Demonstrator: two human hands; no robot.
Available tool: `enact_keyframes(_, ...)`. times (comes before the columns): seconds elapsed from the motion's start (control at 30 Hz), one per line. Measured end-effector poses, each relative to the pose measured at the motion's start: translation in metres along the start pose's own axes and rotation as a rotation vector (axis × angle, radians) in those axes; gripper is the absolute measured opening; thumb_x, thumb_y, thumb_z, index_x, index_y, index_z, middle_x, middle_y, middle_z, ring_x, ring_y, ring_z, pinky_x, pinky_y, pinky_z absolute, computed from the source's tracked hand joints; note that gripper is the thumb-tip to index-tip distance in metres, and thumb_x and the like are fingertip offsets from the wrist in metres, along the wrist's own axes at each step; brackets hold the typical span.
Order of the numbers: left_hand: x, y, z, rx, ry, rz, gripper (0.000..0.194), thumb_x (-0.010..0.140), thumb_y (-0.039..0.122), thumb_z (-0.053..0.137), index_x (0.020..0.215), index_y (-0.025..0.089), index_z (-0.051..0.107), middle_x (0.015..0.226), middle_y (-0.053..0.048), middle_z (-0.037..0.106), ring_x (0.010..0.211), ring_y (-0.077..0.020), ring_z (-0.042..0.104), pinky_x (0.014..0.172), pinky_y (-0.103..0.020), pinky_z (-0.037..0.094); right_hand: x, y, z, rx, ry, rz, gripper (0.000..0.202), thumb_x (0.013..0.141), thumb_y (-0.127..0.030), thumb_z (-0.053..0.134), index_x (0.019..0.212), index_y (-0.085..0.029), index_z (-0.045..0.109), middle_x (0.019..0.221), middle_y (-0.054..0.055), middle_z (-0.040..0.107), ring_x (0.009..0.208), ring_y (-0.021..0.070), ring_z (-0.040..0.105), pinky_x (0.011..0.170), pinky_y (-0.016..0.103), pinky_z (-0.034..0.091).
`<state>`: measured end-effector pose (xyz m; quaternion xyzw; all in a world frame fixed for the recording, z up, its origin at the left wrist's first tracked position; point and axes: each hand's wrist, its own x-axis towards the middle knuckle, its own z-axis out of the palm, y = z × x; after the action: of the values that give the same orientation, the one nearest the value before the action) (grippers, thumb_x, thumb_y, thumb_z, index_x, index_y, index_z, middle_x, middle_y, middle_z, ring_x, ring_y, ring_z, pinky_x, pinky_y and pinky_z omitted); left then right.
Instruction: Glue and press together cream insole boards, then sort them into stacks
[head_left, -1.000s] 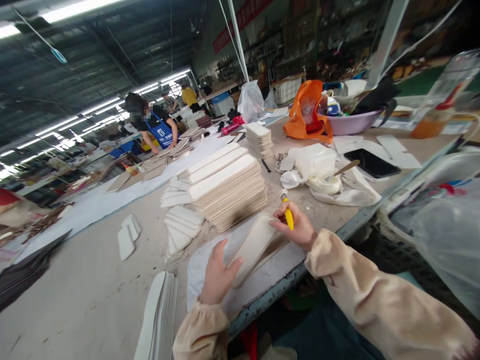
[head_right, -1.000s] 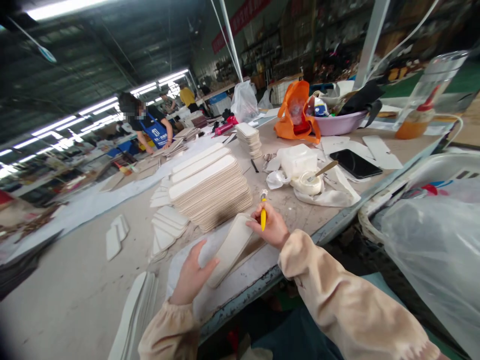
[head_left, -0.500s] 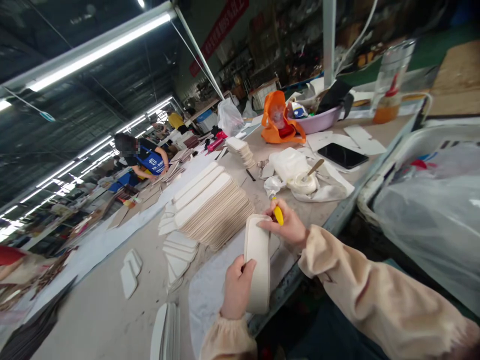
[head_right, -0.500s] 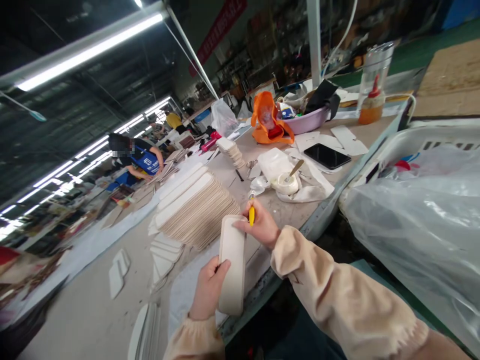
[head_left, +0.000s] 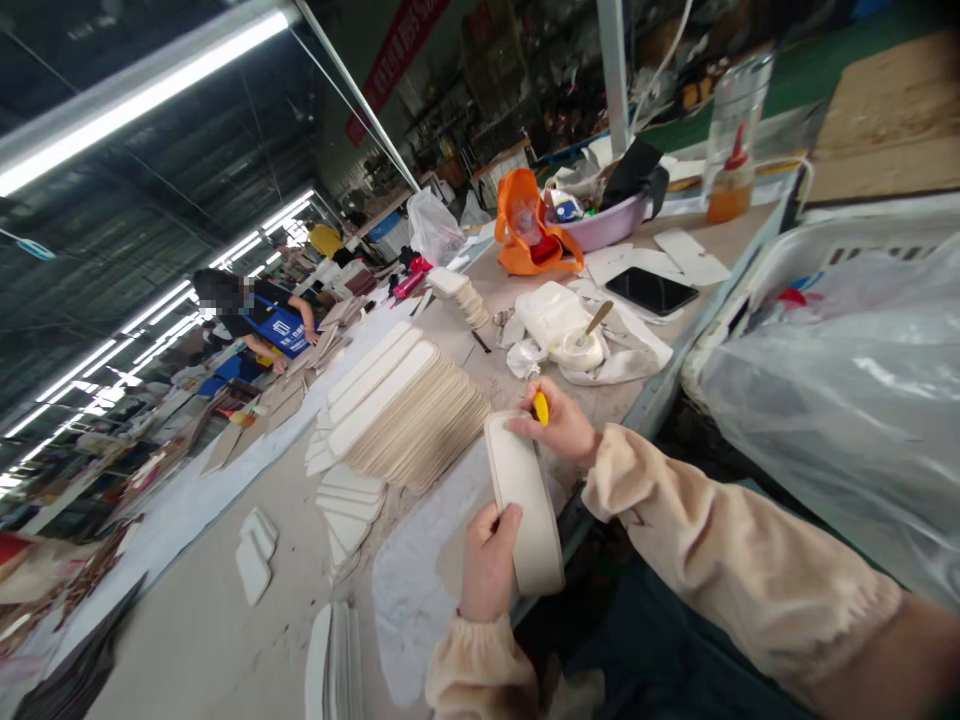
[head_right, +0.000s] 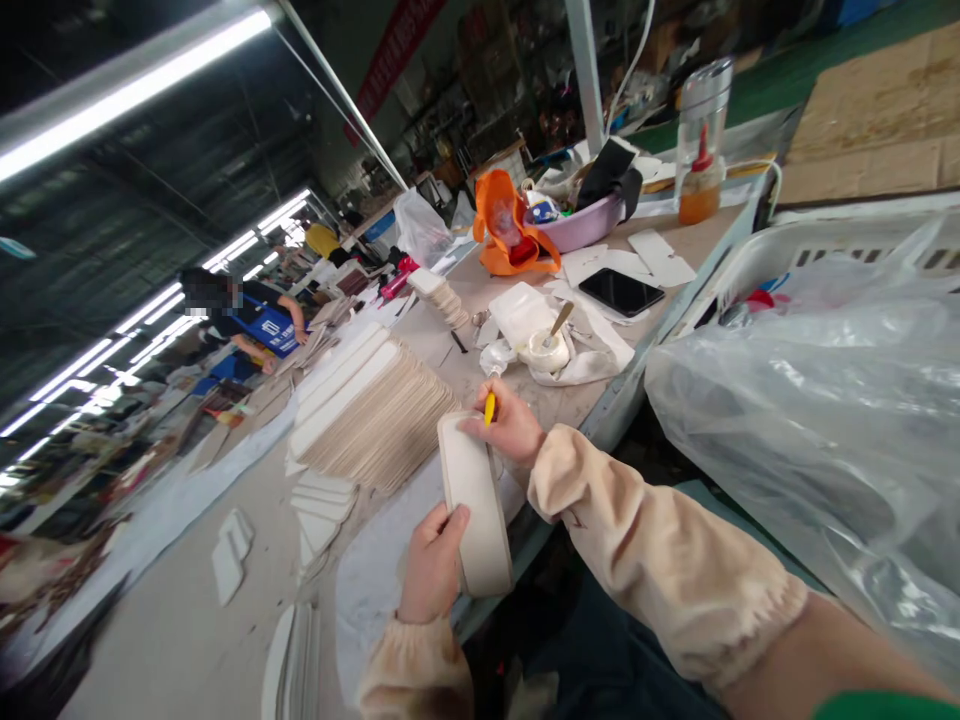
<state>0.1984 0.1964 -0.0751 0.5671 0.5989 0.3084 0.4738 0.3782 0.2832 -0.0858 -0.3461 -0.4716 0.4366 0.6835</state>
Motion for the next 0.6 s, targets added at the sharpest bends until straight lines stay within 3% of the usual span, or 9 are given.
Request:
enact_keyframes(0.13, -0.013, -0.010, 0.002, -0.514, -0.282, -0.267, 0.064, 0.074, 0.071, 0.050, 0.096, 0.013, 0.066, 0.088, -0.010, 0.068, 0.081, -0.0225, 0.063, 0.071, -0.033, 0.049, 0.006, 0.006, -0.004, -0.062, 0.078, -0.030, 0.045, 0.059, -0.029, 0.076, 0.082, -0.023, 0.038, 0.069, -0.009, 0.044, 0.060, 0.0082, 0.040, 0.058, 0.022, 0.035)
enact_keyframes(0.2, -0.022, -0.020, 0.004, -0.633, -0.361, -0.364, 0.072, 0.073, 0.076, 0.046, 0.101, 0.013, 0.066, 0.093, -0.013, 0.069, 0.089, -0.0265, 0.065, 0.076, -0.038, 0.052, 0.009, 0.009, -0.005, -0.057, 0.089, -0.027, 0.044, 0.059, -0.028, 0.075, 0.082, -0.023, 0.037, 0.068, -0.009, 0.042, 0.060, 0.0083, 0.039, 0.058, 0.022, 0.034)
enact_keyframes(0.27, -0.033, -0.031, 0.006, -0.655, -0.331, -0.383, 0.063, 0.072, 0.069, 0.055, 0.102, 0.014, 0.065, 0.093, -0.012, 0.069, 0.088, -0.0270, 0.066, 0.073, -0.039, 0.054, 0.010, 0.012, -0.005, -0.074, 0.101, -0.033, 0.043, 0.060, -0.028, 0.074, 0.082, -0.023, 0.037, 0.067, -0.009, 0.041, 0.059, 0.0082, 0.038, 0.058, 0.022, 0.034)
enact_keyframes(0.4, -0.049, -0.044, 0.013, -0.566, -0.239, -0.319, 0.044, 0.070, 0.036, 0.074, 0.105, 0.013, 0.062, 0.094, -0.009, 0.069, 0.082, -0.0217, 0.067, 0.066, -0.031, 0.056, 0.010, 0.012, -0.003, -0.153, 0.118, -0.043, 0.041, 0.060, -0.024, 0.072, 0.080, -0.023, 0.037, 0.066, -0.008, 0.038, 0.058, 0.0082, 0.036, 0.057, 0.022, 0.033)
enact_keyframes(0.6, -0.053, -0.048, 0.017, -0.475, -0.151, -0.298, 0.041, 0.072, 0.032, 0.072, 0.106, 0.013, 0.062, 0.096, -0.008, 0.069, 0.083, -0.0199, 0.066, 0.064, -0.027, 0.056, 0.009, 0.013, -0.004, -0.150, 0.117, -0.020, 0.039, 0.060, -0.023, 0.071, 0.080, -0.024, 0.038, 0.064, -0.008, 0.037, 0.057, 0.0088, 0.037, 0.055, 0.023, 0.032)
